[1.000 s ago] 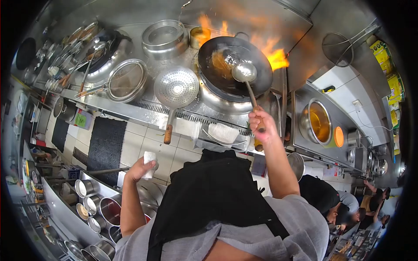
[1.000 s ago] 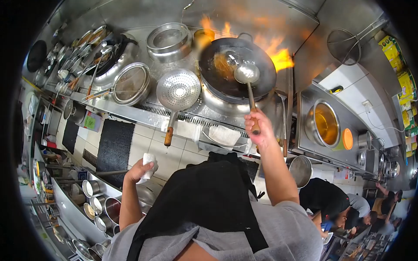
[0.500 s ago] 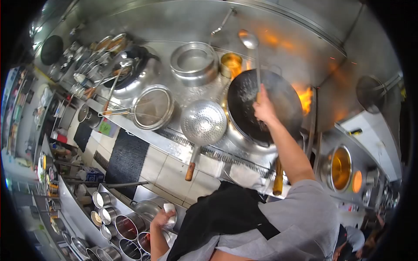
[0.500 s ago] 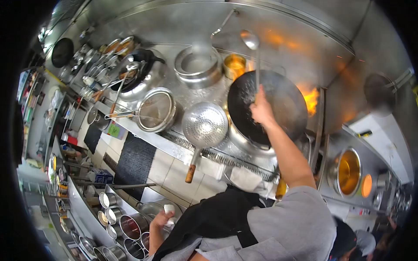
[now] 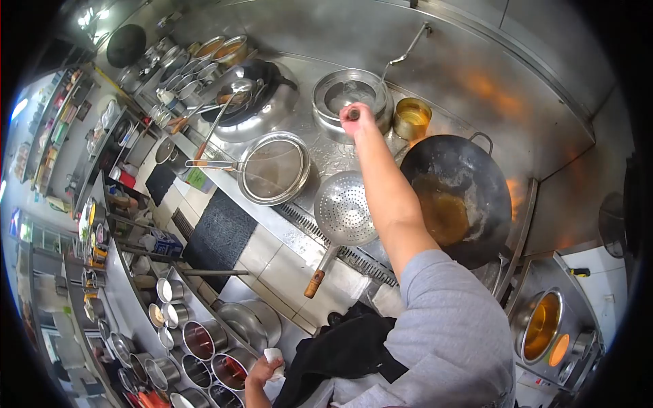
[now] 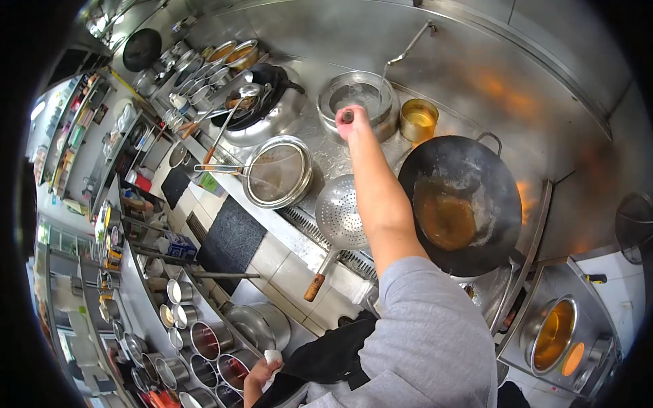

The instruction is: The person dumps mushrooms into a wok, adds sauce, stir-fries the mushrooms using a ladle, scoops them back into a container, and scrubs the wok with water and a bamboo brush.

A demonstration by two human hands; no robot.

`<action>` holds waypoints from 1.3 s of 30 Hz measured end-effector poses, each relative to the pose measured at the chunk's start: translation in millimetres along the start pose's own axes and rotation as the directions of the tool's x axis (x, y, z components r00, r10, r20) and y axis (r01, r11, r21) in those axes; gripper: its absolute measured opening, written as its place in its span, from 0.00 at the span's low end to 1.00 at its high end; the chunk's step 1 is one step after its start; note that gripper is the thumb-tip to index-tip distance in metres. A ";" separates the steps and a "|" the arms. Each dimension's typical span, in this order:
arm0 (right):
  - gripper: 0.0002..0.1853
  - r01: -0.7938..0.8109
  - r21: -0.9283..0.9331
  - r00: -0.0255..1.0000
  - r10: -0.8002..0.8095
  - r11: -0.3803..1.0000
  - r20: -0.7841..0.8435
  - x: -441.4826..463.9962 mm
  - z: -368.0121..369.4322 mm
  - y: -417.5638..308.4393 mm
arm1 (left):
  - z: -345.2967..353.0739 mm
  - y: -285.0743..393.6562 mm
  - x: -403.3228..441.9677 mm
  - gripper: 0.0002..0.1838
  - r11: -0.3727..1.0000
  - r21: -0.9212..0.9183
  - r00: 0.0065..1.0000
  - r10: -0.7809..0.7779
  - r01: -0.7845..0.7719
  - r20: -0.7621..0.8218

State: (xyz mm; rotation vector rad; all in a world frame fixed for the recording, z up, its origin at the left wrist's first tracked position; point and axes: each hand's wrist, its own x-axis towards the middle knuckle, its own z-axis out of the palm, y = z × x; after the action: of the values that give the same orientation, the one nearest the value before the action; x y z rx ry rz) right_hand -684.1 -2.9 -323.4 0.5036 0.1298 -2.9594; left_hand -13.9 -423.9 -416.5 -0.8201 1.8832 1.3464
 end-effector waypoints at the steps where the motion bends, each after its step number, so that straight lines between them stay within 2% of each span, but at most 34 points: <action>1: 0.06 -0.004 -0.018 1.000 0.005 1.000 0.004 -8.8 1.5 0.3 | 6.6 8.7 -9.4 0.13 0.999 -0.050 1.000 -0.015 0.014 -0.002; 2: 0.06 -0.021 -0.005 0.996 0.021 1.000 0.082 -20.1 0.9 0.9 | 9.5 11.7 -11.4 0.13 0.999 -0.003 0.999 0.045 -0.044 0.012; 3: 0.06 -0.037 0.007 0.987 0.036 0.999 0.158 -32.5 0.1 -0.2 | 10.3 9.9 -8.2 0.13 0.999 -0.013 0.999 0.034 -0.034 0.041; 6: 0.06 -0.066 0.039 0.984 0.059 0.997 0.169 -81.0 10.0 -10.8 | -1.6 8.4 8.8 0.13 1.000 0.026 0.995 -0.018 0.015 0.100; 7: 0.07 -0.097 0.045 0.955 0.080 0.994 0.287 -98.1 9.2 -17.0 | -7.9 6.1 20.4 0.14 0.998 0.044 0.992 0.038 -0.043 0.124; 8: 0.07 -0.115 0.050 0.939 0.092 0.992 0.332 -115.4 10.2 -24.5 | -12.4 1.7 29.4 0.14 0.993 0.060 0.984 0.091 -0.101 0.150; 10: 0.06 -0.117 0.026 0.943 0.103 0.993 0.317 -162.1 19.2 -39.4 | -19.6 21.2 29.5 0.15 0.984 0.039 0.973 0.163 -0.172 0.165; 11: 0.07 -0.024 -0.028 0.957 0.031 0.999 0.287 -193.1 26.6 -41.2 | -21.2 34.6 23.8 0.14 0.972 0.058 0.966 0.219 -0.229 0.136; 12: 0.08 -0.010 -0.061 0.952 0.028 0.998 0.304 -214.8 27.8 -47.5 | -26.2 49.0 19.9 0.13 0.975 0.067 0.961 0.198 -0.214 0.193; 14: 0.08 0.061 -0.117 0.946 -0.020 0.991 0.323 -260.7 26.8 -58.1 | -32.7 44.1 35.8 0.12 0.955 0.073 0.941 0.268 -0.288 0.208; 15: 0.08 0.015 -0.119 0.943 0.025 0.993 0.332 -279.7 22.4 -67.3 | -36.9 34.2 53.9 0.13 0.947 0.058 0.921 0.293 -0.317 0.255; 16: 0.08 0.042 -0.117 0.961 -0.008 0.992 0.278 -311.7 27.0 -66.4 | -38.1 40.5 55.2 0.13 0.939 0.092 0.910 0.293 -0.332 0.293; 18: 0.08 0.147 -0.226 0.961 -0.085 0.963 0.263 -352.8 20.2 -73.8 | -27.2 49.8 58.7 0.14 0.942 0.067 0.901 0.290 -0.328 0.322; 20: 0.08 0.212 -0.280 0.969 -0.164 0.936 0.183 -387.4 11.3 -81.0 | -21.8 49.3 72.0 0.15 0.928 0.089 0.855 0.293 -0.362 0.429; 22: 0.08 0.264 -0.471 0.956 -0.293 0.842 0.013 -424.7 8.3 -85.4 | -8.8 65.9 67.9 0.15 0.916 0.075 0.801 0.303 -0.395 0.517; 23: 0.07 0.164 -0.406 0.970 -0.221 0.899 -0.097 -433.8 -1.3 -100.3 | -2.6 76.5 56.9 0.16 0.923 0.020 0.781 0.314 -0.385 0.540; 24: 0.07 0.182 -0.400 0.965 -0.241 0.898 -0.101 -450.1 -12.7 -107.3 | -0.1 84.4 51.0 0.16 0.921 0.032 0.772 0.307 -0.389 0.556; 26: 0.07 0.061 -0.505 0.957 -0.194 0.861 -0.215 -481.8 -34.5 -118.4 | 3.3 97.2 43.9 0.17 0.901 -0.018 0.722 0.359 -0.433 0.591; 27: 0.11 0.059 -0.592 0.944 -0.238 0.804 -0.229 -501.9 -44.6 -120.4 | 1.2 101.0 45.3 0.19 0.911 0.010 0.733 0.324 -0.412 0.598; 28: 0.11 0.072 -0.577 0.938 -0.252 0.813 -0.237 -529.0 -50.7 -114.6 | -0.6 105.9 42.8 0.19 0.911 0.032 0.729 0.308 -0.412 0.611; 29: 0.18 0.094 -0.799 0.901 -0.391 0.594 -0.185 -561.8 -55.6 -105.1 | -2.7 111.3 37.3 0.19 0.906 0.037 0.733 0.316 -0.421 0.603; 30: 0.25 0.073 -0.945 0.857 -0.504 0.320 -0.105 -588.4 -67.0 -103.8 | -4.1 114.7 35.7 0.20 0.902 0.043 0.735 0.321 -0.429 0.597; 31: 0.40 0.014 -0.988 0.869 -0.491 0.157 -0.066 -609.5 -91.4 -115.5 | -8.2 113.9 42.2 0.22 0.909 0.040 0.730 0.305 -0.414 0.612; 32: 0.40 -0.001 -0.984 0.857 -0.506 0.180 -0.093 -632.1 -121.4 -118.5 | -12.9 113.5 48.4 0.26 0.917 0.029 0.717 0.292 -0.398 0.633; 34: 0.47 0.040 -0.991 0.803 -0.587 -0.125 0.106 -677.7 -170.1 -92.3 | -12.9 112.1 50.9 0.29 0.912 -0.026 0.729 0.345 -0.410 0.591; 35: 0.46 -0.025 -0.986 0.735 -0.671 -0.163 0.092 -692.7 -192.4 -73.0 | -8.0 118.0 39.4 0.29 0.907 -0.049 0.738 0.370 -0.418 0.565; 36: 0.46 -0.049 -0.940 0.660 -0.717 -0.337 0.222 -702.8 -236.0 -57.5 | -1.0 120.2 37.0 0.29 0.909 -0.039 0.738 0.362 -0.415 0.570; 37: 0.46 -0.113 -0.865 0.568 -0.746 -0.488 0.347 -712.9 -279.3 -41.9 | 7.0 122.0 35.2 0.27 0.890 -0.079 0.741 0.420 -0.449 0.524; 38: 0.46 -0.129 -0.829 0.547 -0.736 -0.545 0.399 -728.3 -311.8 -26.3 | 17.0 123.6 31.6 0.26 0.868 -0.119 0.739 0.476 -0.483 0.476; 39: 0.47 -0.149 -0.788 0.523 -0.724 -0.597 0.450 -743.8 -343.9 -10.3 | 30.6 133.1 21.4 0.24 0.872 -0.103 0.742 0.464 -0.478 0.485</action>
State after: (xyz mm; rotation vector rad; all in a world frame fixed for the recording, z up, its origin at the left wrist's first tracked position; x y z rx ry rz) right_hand 120.6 133.5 -397.3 0.9671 3.3369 -1.1201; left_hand -128.0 -361.2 -370.1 0.0656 1.7278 1.6324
